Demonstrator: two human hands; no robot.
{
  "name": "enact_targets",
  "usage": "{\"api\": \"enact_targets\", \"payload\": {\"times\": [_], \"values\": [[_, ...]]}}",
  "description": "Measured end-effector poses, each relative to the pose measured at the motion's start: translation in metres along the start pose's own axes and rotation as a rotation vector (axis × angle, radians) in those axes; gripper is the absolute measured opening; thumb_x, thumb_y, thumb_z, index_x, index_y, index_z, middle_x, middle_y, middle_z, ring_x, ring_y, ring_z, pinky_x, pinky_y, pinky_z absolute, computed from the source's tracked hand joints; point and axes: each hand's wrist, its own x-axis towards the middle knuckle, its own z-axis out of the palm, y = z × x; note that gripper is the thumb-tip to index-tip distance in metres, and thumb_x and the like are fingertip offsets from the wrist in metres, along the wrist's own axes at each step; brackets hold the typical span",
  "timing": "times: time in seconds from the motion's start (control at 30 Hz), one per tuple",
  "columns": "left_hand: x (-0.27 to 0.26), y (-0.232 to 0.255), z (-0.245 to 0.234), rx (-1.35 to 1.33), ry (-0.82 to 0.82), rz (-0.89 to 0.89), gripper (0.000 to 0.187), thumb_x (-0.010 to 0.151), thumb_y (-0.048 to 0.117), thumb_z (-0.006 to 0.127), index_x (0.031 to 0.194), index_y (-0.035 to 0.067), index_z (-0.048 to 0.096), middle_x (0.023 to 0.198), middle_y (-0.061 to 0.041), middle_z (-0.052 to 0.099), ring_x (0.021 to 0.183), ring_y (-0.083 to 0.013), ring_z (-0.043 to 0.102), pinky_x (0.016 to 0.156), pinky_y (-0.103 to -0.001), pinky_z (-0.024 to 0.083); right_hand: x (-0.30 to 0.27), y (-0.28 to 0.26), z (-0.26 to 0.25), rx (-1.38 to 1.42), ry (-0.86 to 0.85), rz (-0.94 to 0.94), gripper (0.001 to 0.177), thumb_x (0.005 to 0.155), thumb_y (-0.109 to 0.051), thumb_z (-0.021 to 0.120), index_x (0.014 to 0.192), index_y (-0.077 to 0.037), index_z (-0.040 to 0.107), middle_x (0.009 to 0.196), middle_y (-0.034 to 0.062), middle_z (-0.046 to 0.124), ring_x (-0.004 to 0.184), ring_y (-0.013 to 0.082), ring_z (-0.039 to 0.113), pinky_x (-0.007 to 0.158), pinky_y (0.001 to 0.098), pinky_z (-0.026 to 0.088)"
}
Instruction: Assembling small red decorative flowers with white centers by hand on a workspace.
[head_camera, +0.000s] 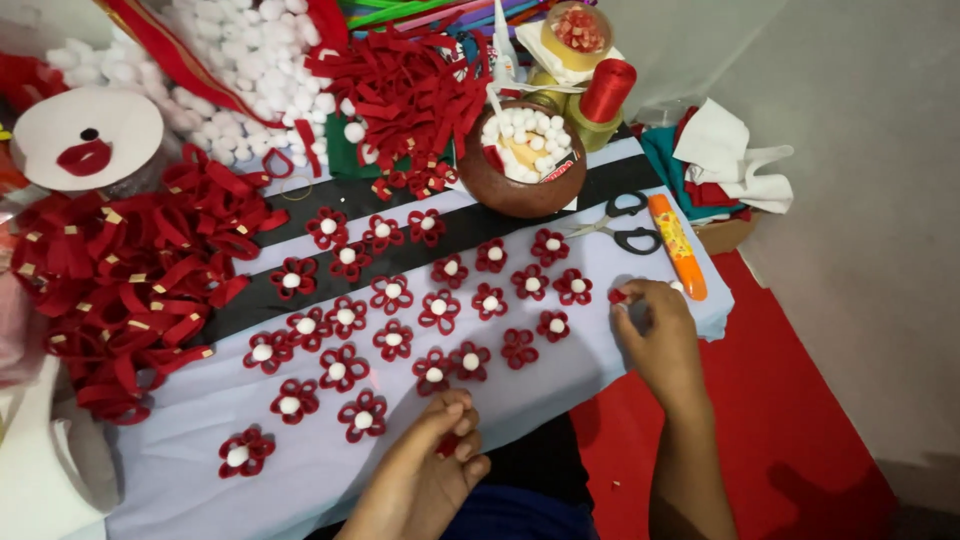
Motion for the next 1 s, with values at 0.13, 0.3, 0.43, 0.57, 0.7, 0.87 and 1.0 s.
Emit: {"api": "enact_targets", "payload": {"times": [0.13,0.3,0.43,0.57,0.7,0.87,1.0], "values": [[-0.009,0.005,0.009,0.020,0.024,-0.035,0.008,0.094,0.014,0.065,0.102,0.014,0.061,0.085,0.000,0.049,0.065,-0.0124,0.041,0.062,-0.031,0.034,-0.003,0.002,0.001,-0.019,0.020,-0.046,0.025,0.095,-0.017,0.065,0.119,-0.009,0.068,0.121,0.0094,0.068,0.116,0.0265,0.059,0.097,0.0418,0.047],[-0.012,0.007,0.011,0.042,0.033,-0.037,0.008,0.095,0.015,0.064,0.102,0.013,0.061,0.085,0.001,0.049,0.063,-0.0114,0.040,0.061,-0.030,0.034,-0.002,-0.025,-0.017,0.014,-0.123,0.083,0.043,0.096,-0.014,0.063,0.139,-0.022,0.063,0.116,0.0049,0.065,0.109,0.0201,0.059,0.088,0.0353,0.050],[-0.011,0.006,0.007,0.066,0.022,-0.031,0.007,0.095,0.014,0.064,0.100,0.013,0.059,0.083,0.001,0.045,0.062,-0.0117,0.039,0.060,-0.031,0.033,0.007,-0.021,-0.021,-0.031,-0.267,0.077,0.044,0.096,-0.017,0.062,0.140,-0.022,0.063,0.122,0.0029,0.064,0.108,0.0191,0.056,0.089,0.0354,0.048],[-0.012,0.006,0.011,0.075,0.030,-0.033,0.007,0.094,0.013,0.063,0.099,0.013,0.058,0.081,0.001,0.044,0.061,-0.0111,0.038,0.059,-0.031,0.032,0.015,-0.009,-0.023,-0.080,-0.319,0.023,0.040,0.095,-0.020,0.064,0.135,-0.019,0.067,0.120,0.0042,0.070,0.119,0.0218,0.061,0.102,0.0391,0.047],[-0.014,0.007,0.012,0.085,0.036,-0.036,0.008,0.094,0.014,0.064,0.098,0.014,0.057,0.080,0.001,0.043,0.061,-0.0111,0.037,0.060,-0.031,0.032,0.014,-0.016,-0.023,-0.088,-0.311,0.127,0.044,0.092,-0.026,0.070,0.135,-0.021,0.067,0.108,0.0028,0.067,0.110,0.0200,0.060,0.094,0.0375,0.048],[-0.017,0.008,0.014,0.088,0.040,-0.029,0.008,0.094,0.014,0.063,0.100,0.013,0.059,0.081,0.000,0.044,0.063,-0.0124,0.038,0.060,-0.032,0.032,0.005,-0.014,-0.016,-0.040,-0.160,0.046,0.028,0.094,-0.023,0.070,0.121,-0.016,0.075,0.097,0.0014,0.067,0.096,0.0176,0.059,0.079,0.0342,0.049],[-0.015,0.008,0.010,0.100,0.007,-0.027,0.007,0.095,0.016,0.063,0.098,0.014,0.057,0.081,0.002,0.043,0.063,-0.0114,0.038,0.060,-0.031,0.032,-0.007,-0.016,-0.013,-0.016,-0.132,0.081,0.029,0.094,-0.024,0.068,0.121,-0.016,0.075,0.118,0.0043,0.069,0.111,0.0206,0.060,0.090,0.0366,0.050]]}}
